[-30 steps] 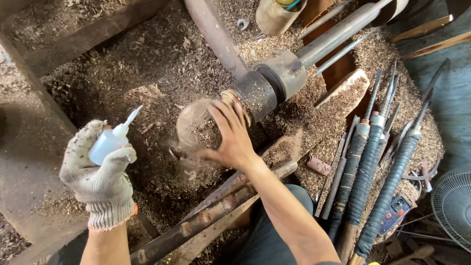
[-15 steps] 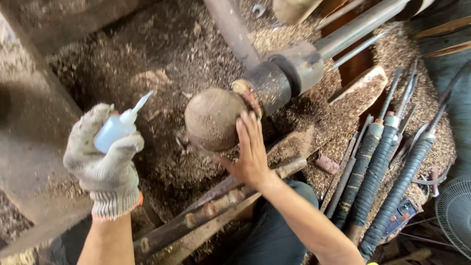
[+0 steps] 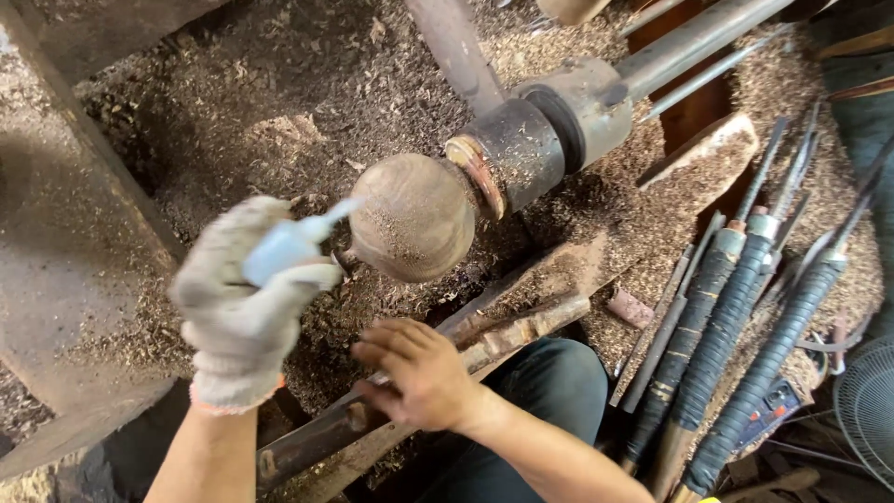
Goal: The person holds a squeeze bottle and drips a dark liquid onto a round wooden workpiece mounted on a lathe, rotating the workpiece by hand to reach different spots. They repeatedly apply the liquid to several areas of the wooden ball while steadying it against the lathe.
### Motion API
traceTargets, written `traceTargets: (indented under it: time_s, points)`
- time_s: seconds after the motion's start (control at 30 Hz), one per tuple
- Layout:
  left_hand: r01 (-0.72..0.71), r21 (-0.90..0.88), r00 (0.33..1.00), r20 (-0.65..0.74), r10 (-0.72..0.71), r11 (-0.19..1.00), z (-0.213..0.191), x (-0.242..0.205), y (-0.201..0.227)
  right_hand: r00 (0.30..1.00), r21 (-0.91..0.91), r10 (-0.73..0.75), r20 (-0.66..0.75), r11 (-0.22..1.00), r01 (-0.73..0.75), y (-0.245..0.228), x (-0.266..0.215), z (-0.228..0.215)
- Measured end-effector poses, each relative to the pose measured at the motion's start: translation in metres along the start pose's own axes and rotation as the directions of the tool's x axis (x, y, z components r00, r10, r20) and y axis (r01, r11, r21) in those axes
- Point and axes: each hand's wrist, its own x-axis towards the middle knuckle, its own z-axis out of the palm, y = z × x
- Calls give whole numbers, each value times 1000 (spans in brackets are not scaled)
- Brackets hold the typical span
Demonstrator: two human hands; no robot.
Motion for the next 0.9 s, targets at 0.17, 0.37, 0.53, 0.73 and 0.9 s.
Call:
traceTargets:
  time_s: [0.17,0.37,0.53,0.73,0.9]
  points:
    - [-178,163,950,286,126,971,21,10,7,849,478,425,314,702,-528,27,6,-10]
    - [-291,597,904,428,10,748,34,19,31,709,594,93,699,476,-648,55,15,-14]
    - [-383,657,897,432,92,650,31,12,28,753,644,12,658,510,-570,53,17,-20]
    - [-384,690,897,437,69,614,26,11,31,775,675,1,632,491,-551,57,12,-13]
    - [-347,672,903,428,39,654,30,13,33,777,672,17,629,492,-554,57,13,-14]
